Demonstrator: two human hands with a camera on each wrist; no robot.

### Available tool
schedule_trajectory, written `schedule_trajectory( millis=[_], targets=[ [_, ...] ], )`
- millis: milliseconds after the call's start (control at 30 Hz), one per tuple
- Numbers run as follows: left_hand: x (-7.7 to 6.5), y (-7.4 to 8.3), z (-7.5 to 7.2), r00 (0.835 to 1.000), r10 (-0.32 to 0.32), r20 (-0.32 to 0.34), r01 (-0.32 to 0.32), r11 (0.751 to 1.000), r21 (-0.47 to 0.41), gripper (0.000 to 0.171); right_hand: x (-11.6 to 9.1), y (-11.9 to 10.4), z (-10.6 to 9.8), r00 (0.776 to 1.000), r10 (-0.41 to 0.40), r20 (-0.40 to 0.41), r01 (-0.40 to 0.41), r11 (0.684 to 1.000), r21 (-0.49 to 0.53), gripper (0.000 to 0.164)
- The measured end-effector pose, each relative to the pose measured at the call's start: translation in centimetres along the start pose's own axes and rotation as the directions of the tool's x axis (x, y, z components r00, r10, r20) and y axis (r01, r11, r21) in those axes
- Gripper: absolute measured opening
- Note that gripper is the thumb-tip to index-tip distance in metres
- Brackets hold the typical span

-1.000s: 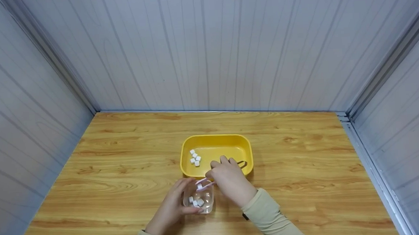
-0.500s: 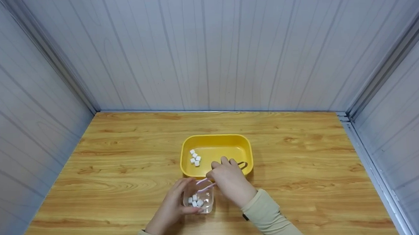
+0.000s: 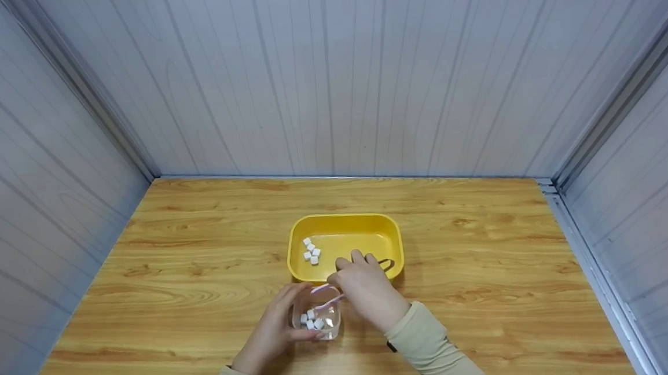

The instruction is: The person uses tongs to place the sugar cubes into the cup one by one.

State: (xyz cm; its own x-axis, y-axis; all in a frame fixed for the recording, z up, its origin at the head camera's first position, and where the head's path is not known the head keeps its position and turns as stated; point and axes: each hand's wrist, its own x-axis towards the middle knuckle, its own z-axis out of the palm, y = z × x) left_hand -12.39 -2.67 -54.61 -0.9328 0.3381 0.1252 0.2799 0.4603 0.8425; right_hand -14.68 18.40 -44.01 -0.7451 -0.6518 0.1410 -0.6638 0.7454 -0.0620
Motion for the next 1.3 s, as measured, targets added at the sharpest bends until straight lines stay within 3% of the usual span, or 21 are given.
schedule_trajectory(
  millis=[300,633,967,1300],
  targets=[
    [0.0,0.1,0.0,1.0,0.001,-0.004,-0.001,1.0,0.022,0.09,0.1,-0.6,-0.8,0.999,0.006,0.031,-0.007,1.0,0.006,0.03],
    [-0.1,0.1,-0.1,1.0,0.016,-0.008,-0.016,1.0,-0.001,0.094,-0.1,-0.5,-1.1,1.0,-0.011,-0.021,0.011,1.0,-0.016,0.032],
    [-0.1,0.1,-0.1,1.0,0.029,-0.013,-0.029,0.999,0.019,0.093,-0.2,0.3,-2.0,0.999,0.014,-0.051,-0.015,1.0,-0.005,0.048],
    [-0.1,0.1,-0.1,1.0,0.024,-0.015,-0.024,0.999,0.023,0.092,0.3,1.4,-2.1,0.996,0.065,-0.063,-0.064,0.998,0.021,0.052]
  ],
)
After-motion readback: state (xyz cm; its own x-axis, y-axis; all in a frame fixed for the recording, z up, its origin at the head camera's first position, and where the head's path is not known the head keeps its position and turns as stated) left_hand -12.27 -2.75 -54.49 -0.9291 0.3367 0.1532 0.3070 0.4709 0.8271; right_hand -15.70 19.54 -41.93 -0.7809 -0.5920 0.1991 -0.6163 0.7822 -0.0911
